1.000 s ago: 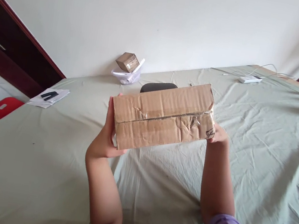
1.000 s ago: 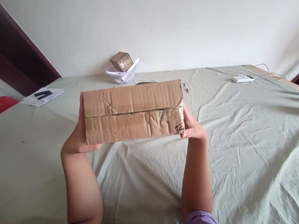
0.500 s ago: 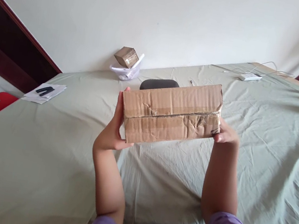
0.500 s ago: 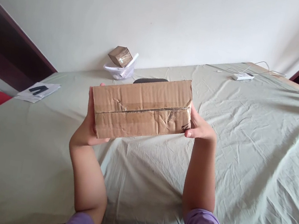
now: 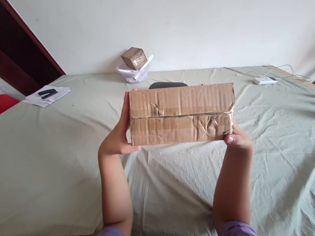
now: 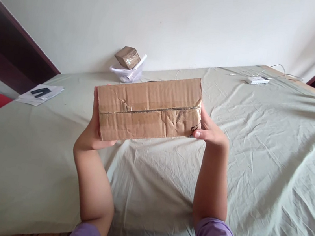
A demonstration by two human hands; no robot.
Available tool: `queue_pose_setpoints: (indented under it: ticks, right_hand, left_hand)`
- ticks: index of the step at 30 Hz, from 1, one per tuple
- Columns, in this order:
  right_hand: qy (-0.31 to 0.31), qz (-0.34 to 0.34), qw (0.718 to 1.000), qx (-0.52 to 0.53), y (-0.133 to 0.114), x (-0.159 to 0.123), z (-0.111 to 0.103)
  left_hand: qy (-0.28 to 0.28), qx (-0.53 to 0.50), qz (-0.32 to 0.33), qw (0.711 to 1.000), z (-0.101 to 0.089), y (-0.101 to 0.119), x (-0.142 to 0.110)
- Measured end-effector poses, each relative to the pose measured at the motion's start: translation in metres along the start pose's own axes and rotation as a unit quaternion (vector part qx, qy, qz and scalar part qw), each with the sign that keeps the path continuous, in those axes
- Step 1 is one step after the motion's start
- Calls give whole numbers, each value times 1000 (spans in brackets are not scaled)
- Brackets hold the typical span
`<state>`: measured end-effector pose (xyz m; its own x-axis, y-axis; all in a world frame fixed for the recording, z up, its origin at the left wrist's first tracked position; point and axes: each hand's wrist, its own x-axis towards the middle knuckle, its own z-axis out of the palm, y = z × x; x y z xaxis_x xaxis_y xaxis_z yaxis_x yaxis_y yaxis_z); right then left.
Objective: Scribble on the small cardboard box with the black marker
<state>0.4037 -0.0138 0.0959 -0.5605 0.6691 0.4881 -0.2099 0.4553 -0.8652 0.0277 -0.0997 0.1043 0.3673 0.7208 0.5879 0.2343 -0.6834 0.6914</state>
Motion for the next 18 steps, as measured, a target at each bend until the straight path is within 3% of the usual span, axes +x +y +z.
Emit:
queue_pose_setpoints:
  ticks: [9,18]
  right_hand:
    - [-11,-22,999,20,-3,0,4]
    - [3,-3,1000,11,-3,-3,3]
  left_hand:
    - [15,2,6,1000,1,5,1]
    - [16,6,-6,1000,2,11,1]
